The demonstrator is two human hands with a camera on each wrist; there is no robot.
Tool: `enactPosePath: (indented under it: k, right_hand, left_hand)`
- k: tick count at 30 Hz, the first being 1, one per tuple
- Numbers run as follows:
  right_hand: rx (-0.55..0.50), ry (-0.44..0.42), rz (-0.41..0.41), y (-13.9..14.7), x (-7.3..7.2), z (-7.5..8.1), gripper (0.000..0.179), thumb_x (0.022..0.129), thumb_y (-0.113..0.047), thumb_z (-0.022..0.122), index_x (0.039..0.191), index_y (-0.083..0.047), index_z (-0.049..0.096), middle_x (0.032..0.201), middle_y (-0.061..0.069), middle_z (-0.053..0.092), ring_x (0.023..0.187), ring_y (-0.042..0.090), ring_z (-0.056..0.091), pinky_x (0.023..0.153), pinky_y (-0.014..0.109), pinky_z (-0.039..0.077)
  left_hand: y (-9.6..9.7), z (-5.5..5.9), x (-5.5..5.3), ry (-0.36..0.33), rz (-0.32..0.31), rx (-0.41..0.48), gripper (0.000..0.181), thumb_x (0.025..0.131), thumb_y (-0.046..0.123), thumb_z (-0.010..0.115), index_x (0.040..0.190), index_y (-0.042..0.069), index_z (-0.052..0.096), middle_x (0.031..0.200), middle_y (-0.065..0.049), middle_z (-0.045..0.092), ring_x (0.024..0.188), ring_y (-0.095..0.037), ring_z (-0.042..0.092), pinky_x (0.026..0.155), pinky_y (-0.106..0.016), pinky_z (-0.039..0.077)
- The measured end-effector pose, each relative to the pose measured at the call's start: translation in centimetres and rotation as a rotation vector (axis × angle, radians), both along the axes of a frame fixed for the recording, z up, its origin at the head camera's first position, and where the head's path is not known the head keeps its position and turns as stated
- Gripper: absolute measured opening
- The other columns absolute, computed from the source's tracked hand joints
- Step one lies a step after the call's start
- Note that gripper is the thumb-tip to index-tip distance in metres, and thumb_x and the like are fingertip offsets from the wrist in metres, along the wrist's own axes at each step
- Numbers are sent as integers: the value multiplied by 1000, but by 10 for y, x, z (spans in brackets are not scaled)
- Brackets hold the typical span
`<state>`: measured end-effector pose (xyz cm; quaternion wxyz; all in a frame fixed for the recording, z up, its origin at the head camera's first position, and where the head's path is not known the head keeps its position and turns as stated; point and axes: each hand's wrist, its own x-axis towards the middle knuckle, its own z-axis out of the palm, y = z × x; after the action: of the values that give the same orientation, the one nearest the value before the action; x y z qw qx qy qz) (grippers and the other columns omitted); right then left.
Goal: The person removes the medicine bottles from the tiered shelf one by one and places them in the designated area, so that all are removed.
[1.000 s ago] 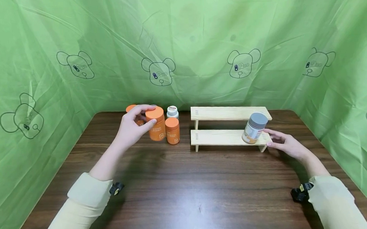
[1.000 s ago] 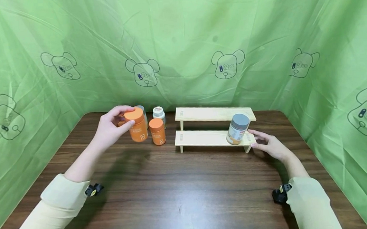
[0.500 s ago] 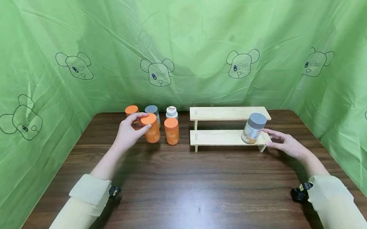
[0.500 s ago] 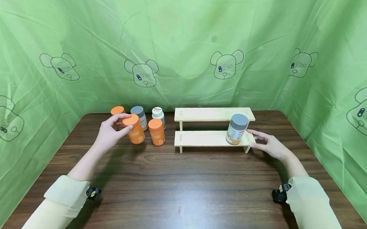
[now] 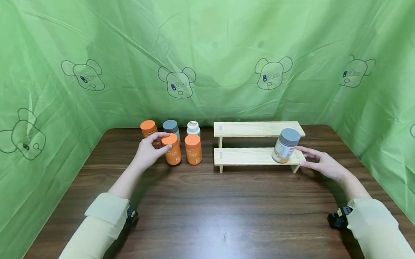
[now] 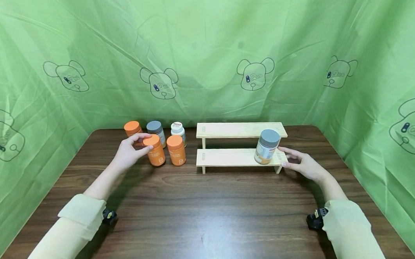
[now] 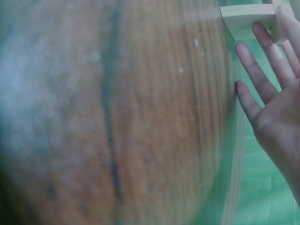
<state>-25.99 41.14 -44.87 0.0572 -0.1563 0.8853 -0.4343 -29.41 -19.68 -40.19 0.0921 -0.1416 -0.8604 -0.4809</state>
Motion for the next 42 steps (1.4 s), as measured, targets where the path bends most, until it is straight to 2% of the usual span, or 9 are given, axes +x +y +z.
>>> enactPosePath:
  k: [10, 17, 22, 29, 33, 36, 42]
  right_hand:
    - [21, 10, -6, 1, -1, -2, 58, 92, -21, 63, 145, -19, 39, 111, 0, 65, 101, -1, 57, 83, 12, 43]
    - [16, 10, 1, 1, 0, 0, 59, 92, -20, 63, 145, -18, 38, 112, 0, 65, 101, -1, 57, 83, 13, 43]
    - [20, 18, -2, 1, 0, -1, 59, 92, -20, 63, 145, -18, 38, 111, 0, 64, 100, -1, 57, 82, 13, 44]
    - [7, 18, 3, 0, 0, -2, 58, 92, -19, 63, 145, -17, 39, 112, 3, 65, 101, -1, 57, 82, 13, 43]
    - [17, 18, 0, 0, -1, -1, 58, 92, -20, 63, 145, -18, 39, 112, 4, 65, 101, -1, 57, 83, 12, 42]
    - [31, 21, -3, 0, -1, -1, 59, 92, -21, 63, 145, -19, 38, 112, 4, 65, 101, -2, 57, 83, 12, 42]
    - [41, 30, -8, 0, 0, 0, 58, 92, -21, 63, 145, -20, 39, 112, 2, 65, 101, -2, 56, 83, 11, 41]
  left_hand:
    - [-3, -8, 1, -7, -35, 2, 38, 84, 22, 72, 119, 13, 60, 119, -9, 62, 107, -25, 56, 94, -46, 46]
    - [-2, -8, 2, -10, -51, 11, 39, 85, 23, 71, 120, 11, 59, 122, -10, 61, 110, -26, 56, 97, -51, 43]
    - [-1, -5, 2, -10, -51, -14, 39, 85, 24, 71, 120, 11, 60, 123, -10, 61, 113, -27, 55, 98, -50, 43]
    - [-2, 6, 3, -64, -58, -21, 48, 86, 27, 70, 128, 10, 55, 128, -10, 57, 115, -27, 54, 95, -46, 46]
    - [0, 14, 1, -87, -78, 1, 52, 87, 20, 69, 133, 4, 50, 134, -16, 52, 119, -33, 50, 97, -51, 43]
    - [4, 22, 1, -65, -87, 8, 52, 87, 16, 69, 132, 1, 50, 135, -21, 51, 122, -37, 48, 101, -55, 38]
    - [19, 39, 12, -2, -96, 13, 52, 85, 24, 71, 131, 7, 53, 133, -17, 53, 124, -34, 48, 104, -51, 36]
